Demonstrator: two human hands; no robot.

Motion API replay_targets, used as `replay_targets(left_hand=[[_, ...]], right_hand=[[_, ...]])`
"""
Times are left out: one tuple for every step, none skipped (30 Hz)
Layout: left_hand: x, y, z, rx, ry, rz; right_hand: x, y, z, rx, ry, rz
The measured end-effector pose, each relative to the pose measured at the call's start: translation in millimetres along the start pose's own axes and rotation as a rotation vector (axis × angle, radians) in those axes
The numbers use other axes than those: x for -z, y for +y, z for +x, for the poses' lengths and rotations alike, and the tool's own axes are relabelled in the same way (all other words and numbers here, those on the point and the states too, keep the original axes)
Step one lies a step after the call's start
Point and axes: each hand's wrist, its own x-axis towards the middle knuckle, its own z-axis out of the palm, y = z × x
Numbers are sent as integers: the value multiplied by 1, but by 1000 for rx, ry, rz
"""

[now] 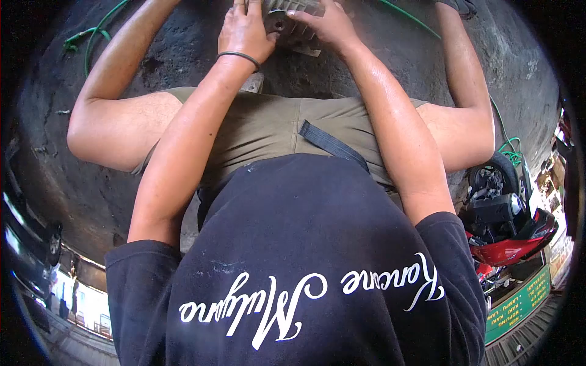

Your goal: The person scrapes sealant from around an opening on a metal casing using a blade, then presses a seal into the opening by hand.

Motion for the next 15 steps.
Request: replay_targets(left_hand=[[0,-6,-2,3,-2,0],[-1,-8,-1,-4,-2,7],[-1,-10,0,-13,-2,15],[-5,-11,3,-15,-4,17],[-11,-7,9,125,-49,346],[-14,-3,13,268,-95,675],[-13,-1,13,267,-95,675],[-12,2,15,270,-102,669],[-10,4,14,277,-114,664],[-6,1,9,279,-117,665],[2,-3,4,125,-80,274],[6,-6,1,-28,-43,-117],[-1,-8,1,-23,-47,-117],[-10,-5,6,123,-62,274],[-15,-2,12,261,-72,666]], right_hand=[[-1,2,0,27,8,-39],[-2,2,-1,22,5,-38],[-1,2,-1,15,4,-42],[-1,1,0,11,6,-47],[0,0,1,12,10,-46],[1,-1,0,12,-1,-20],[2,-2,-1,13,-11,7],[3,-2,1,18,-7,6],[3,-2,-1,19,2,20],[2,-1,-3,18,9,33],[3,-1,-2,18,10,35],[4,-2,-1,18,3,36],[5,-2,-3,15,-8,38],[3,-1,-5,13,-11,40],[3,-1,-3,17,-3,37]])
